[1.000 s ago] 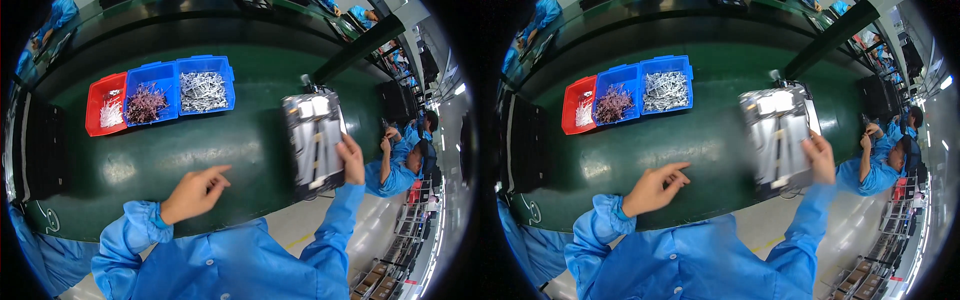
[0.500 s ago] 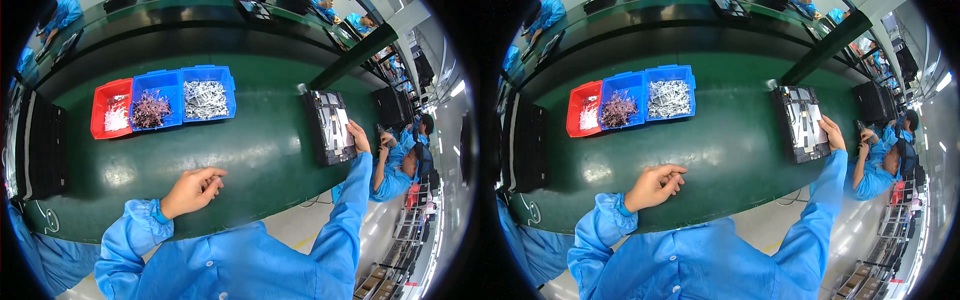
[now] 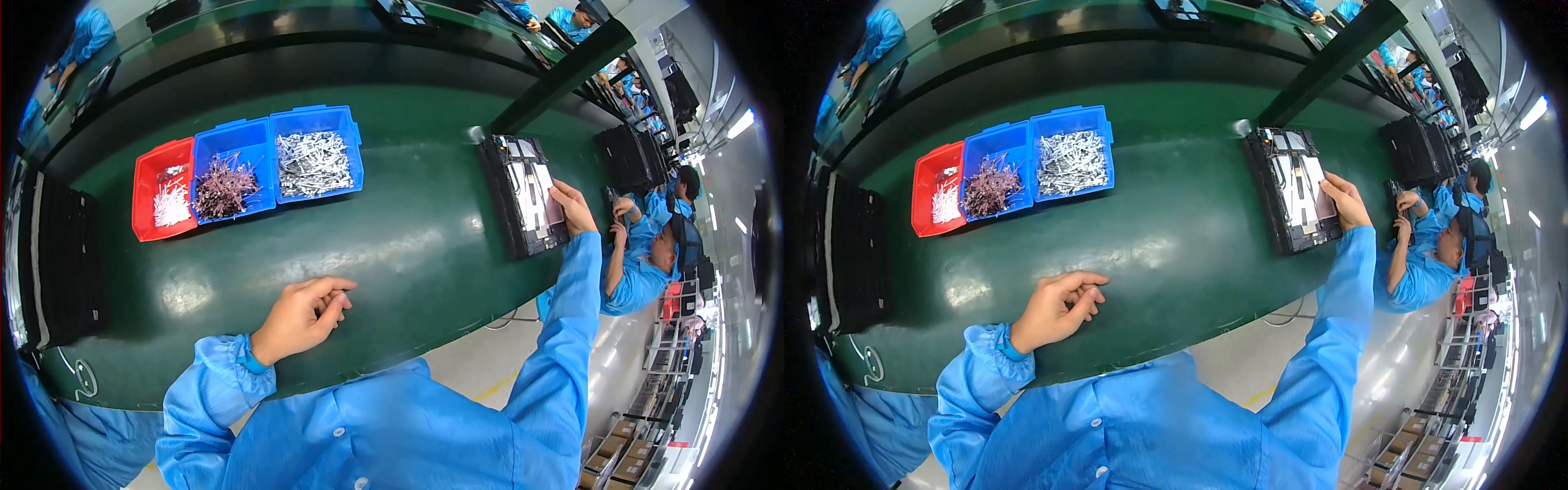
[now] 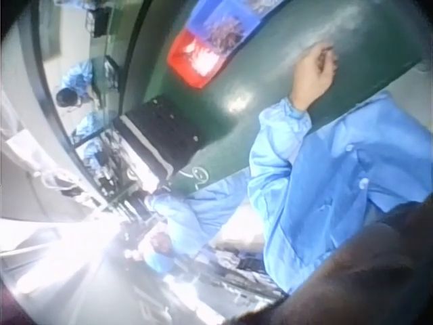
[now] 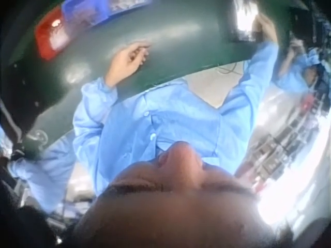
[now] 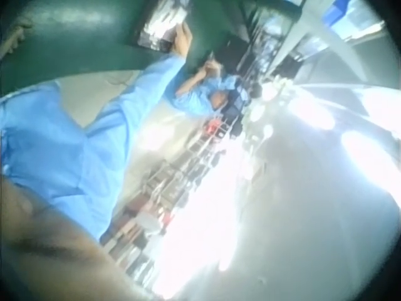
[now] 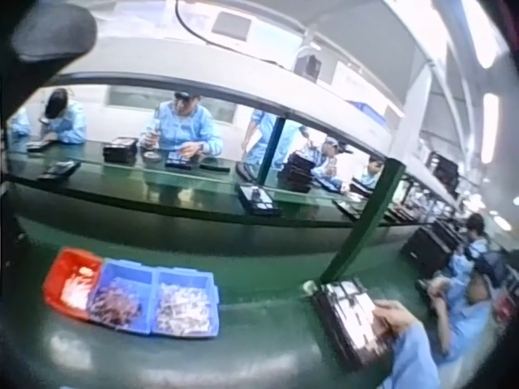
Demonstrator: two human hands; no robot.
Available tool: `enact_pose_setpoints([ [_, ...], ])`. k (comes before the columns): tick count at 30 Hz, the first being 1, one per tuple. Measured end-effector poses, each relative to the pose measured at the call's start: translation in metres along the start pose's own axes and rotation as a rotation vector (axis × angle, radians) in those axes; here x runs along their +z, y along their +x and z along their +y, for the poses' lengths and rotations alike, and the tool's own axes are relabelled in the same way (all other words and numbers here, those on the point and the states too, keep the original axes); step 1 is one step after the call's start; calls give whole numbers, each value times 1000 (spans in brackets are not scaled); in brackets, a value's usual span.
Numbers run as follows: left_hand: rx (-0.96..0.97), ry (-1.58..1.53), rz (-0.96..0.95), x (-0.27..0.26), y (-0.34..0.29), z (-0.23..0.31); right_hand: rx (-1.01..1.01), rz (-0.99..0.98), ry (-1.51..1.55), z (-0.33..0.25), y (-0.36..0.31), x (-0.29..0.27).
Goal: The person assembles internal components into tablet devices by hand, inserting ribbon cables and circuit boards from component bins into the tablets.
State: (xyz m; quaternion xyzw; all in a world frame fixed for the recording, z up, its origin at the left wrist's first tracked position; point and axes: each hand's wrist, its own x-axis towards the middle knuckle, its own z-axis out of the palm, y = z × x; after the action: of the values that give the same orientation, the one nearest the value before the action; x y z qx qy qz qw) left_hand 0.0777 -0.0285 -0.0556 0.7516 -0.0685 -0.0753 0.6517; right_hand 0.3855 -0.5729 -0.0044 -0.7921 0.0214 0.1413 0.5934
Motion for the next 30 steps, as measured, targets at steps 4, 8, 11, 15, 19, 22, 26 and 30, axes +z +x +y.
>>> enact_pose_setpoints([
  [4,14,6,-8,1,3,1,-94,75,-431,-10,-7,-3],
  [8,12,21,10,-1,-1,0,-24,238,-574,-40,-26,52],
  [11,-14,67,43,-3,-7,4,-475,275,-967,-59,-49,107],
  [15,-11,60,87,-2,-3,-1,-657,191,-690,-100,-89,203],
  [19,228,258,314,-26,3,14,-484,-35,-310,-87,-80,263],
  [22,287,447,644,-55,6,17,-275,-144,-189,-76,-50,304],
  [26,290,583,948,-94,0,16,-255,-78,3,-46,0,339],
  [30,261,685,1017,-113,-5,11,-258,-31,7,-55,13,352],
])
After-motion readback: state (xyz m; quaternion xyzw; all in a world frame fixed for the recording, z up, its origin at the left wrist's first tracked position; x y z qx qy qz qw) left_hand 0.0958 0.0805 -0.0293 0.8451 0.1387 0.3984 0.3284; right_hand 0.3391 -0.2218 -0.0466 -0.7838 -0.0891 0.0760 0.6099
